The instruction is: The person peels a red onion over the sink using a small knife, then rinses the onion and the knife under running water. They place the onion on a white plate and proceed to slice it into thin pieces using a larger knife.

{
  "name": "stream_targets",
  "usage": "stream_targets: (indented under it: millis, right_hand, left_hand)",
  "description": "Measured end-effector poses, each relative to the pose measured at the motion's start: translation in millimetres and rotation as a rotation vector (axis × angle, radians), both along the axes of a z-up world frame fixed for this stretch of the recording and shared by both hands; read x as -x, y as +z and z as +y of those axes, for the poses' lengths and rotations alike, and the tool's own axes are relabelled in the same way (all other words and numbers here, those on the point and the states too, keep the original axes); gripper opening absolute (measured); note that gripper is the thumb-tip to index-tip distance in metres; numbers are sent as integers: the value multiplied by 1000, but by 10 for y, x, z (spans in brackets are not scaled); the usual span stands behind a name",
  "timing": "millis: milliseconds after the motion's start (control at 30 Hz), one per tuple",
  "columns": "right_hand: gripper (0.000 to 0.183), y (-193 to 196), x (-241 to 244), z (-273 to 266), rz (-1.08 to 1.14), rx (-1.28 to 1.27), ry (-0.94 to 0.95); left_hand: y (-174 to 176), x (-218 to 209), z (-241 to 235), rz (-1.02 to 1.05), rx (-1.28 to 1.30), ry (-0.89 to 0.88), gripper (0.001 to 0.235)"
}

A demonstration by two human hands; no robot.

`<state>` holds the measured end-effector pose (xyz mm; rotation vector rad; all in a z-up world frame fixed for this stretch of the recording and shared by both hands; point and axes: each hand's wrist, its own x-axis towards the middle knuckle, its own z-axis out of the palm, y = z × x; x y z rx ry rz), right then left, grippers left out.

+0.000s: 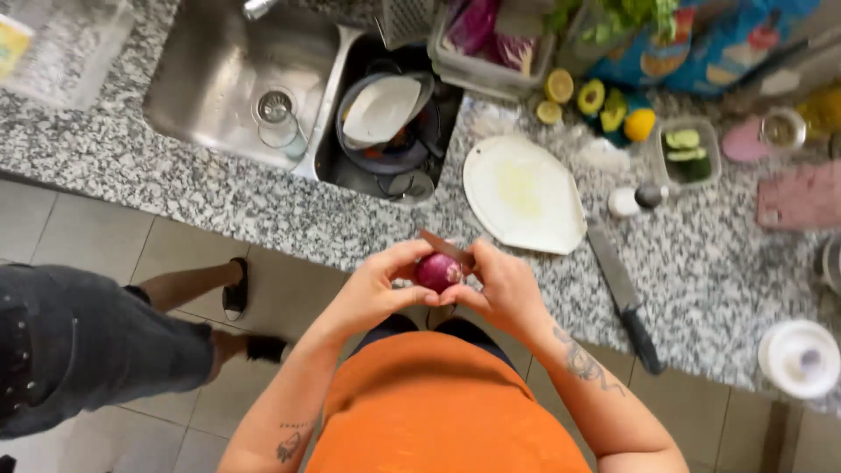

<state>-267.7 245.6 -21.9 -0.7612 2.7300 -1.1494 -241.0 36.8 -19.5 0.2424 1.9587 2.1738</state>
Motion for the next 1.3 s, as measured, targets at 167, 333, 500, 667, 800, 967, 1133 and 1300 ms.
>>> stream_targets:
  millis: [167,333,500,667,800,967,1133,1300]
  right_hand:
    - [58,-224,348,1,70,-82,136]
    - [60,-440,608,-151,59,-73,198]
    - [59,-505,749,-460,48,-64,174]
    - [54,-580,830,-1015,-52,-4,117]
    - [50,-700,882,-1675,-38,-14,21]
    - [41,-553,1052,-2488,18,-34,-96]
    - [35,-308,1149,-2844,-25,28,-161]
    - [31,-93,1176,-2984,-134,182,-188]
  left_hand:
    - [181,160,7,-3,53,72,58]
    - [157,288,-81,9,22,172,56]
    - [12,493,-385,13,15,159,58]
    - [-48,721,-931,110,66,165,56]
    - [-214,917,-1539,181,109,168,55]
    - [-9,1259,-2201,224,154,227,60]
    - [-12,1391,-2470,197,118,204,58]
    - [40,1403,-2551,203,95,202,58]
